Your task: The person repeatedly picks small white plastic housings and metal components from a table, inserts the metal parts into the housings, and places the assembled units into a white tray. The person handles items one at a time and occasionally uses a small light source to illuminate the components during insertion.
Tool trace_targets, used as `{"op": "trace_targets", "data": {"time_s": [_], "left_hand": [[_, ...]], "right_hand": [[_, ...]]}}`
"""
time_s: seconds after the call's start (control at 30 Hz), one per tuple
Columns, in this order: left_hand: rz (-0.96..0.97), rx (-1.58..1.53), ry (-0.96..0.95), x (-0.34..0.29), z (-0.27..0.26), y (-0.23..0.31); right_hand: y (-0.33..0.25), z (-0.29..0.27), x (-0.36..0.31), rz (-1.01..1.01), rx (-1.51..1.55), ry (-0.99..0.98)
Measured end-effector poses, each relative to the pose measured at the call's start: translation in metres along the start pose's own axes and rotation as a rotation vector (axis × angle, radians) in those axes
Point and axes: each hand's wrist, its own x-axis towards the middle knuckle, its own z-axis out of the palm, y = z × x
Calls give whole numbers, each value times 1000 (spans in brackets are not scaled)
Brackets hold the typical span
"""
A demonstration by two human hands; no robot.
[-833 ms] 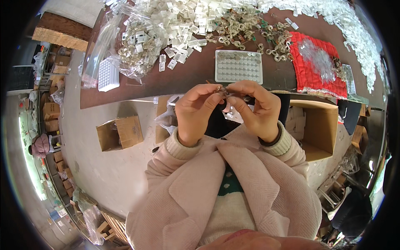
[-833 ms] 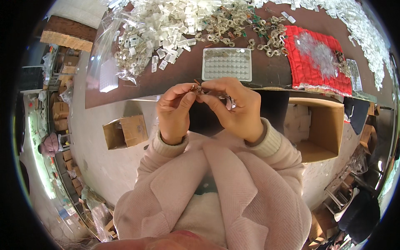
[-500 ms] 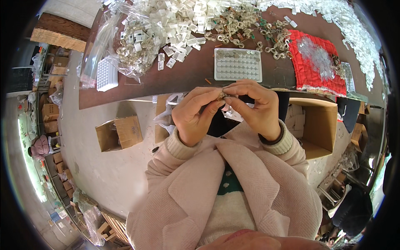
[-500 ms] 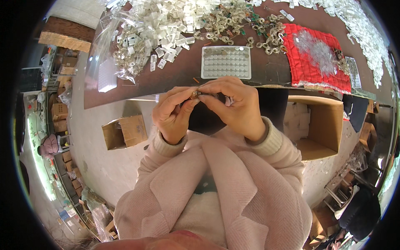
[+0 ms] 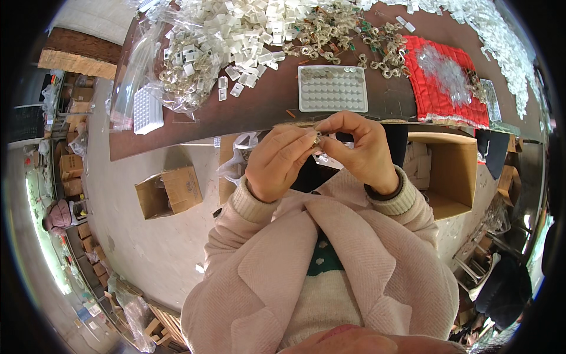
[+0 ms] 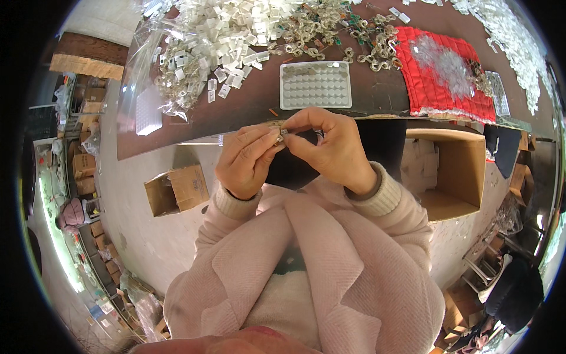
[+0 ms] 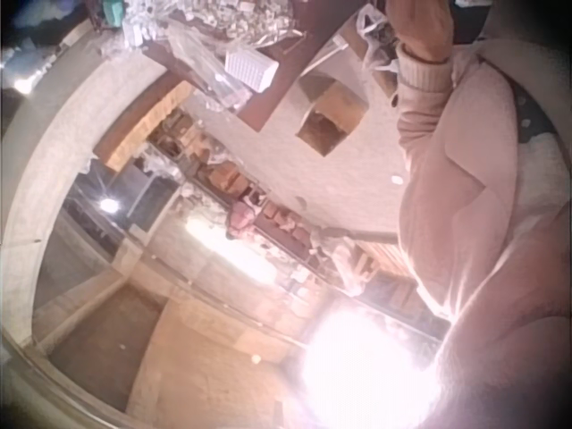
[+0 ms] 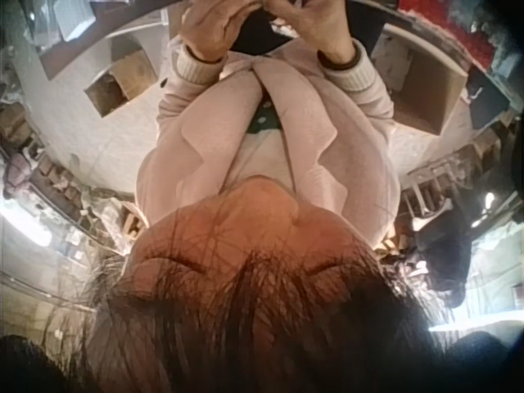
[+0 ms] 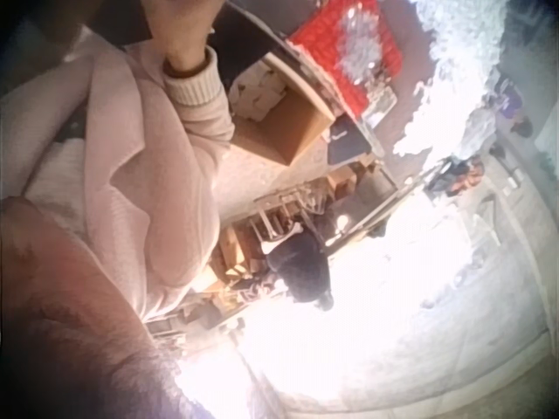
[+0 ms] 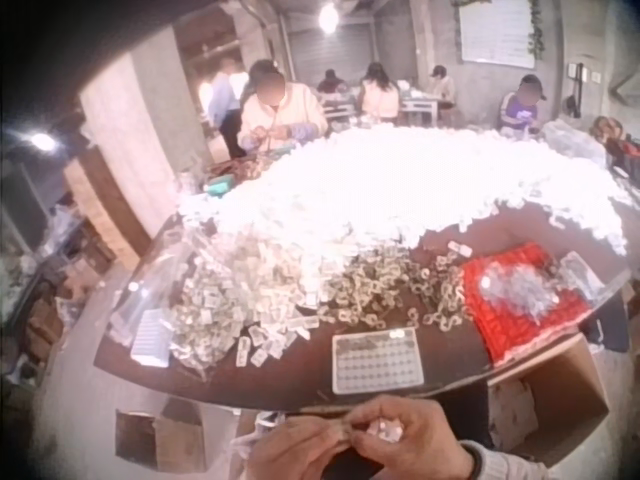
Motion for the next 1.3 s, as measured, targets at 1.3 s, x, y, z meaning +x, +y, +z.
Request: {"op": "trace_targets", "data": {"time_s": [1.3], "left_hand": [[-808, -1232, 314, -28, 19, 1]], "right_hand": [[0, 3, 3, -415, -252, 20]]}}
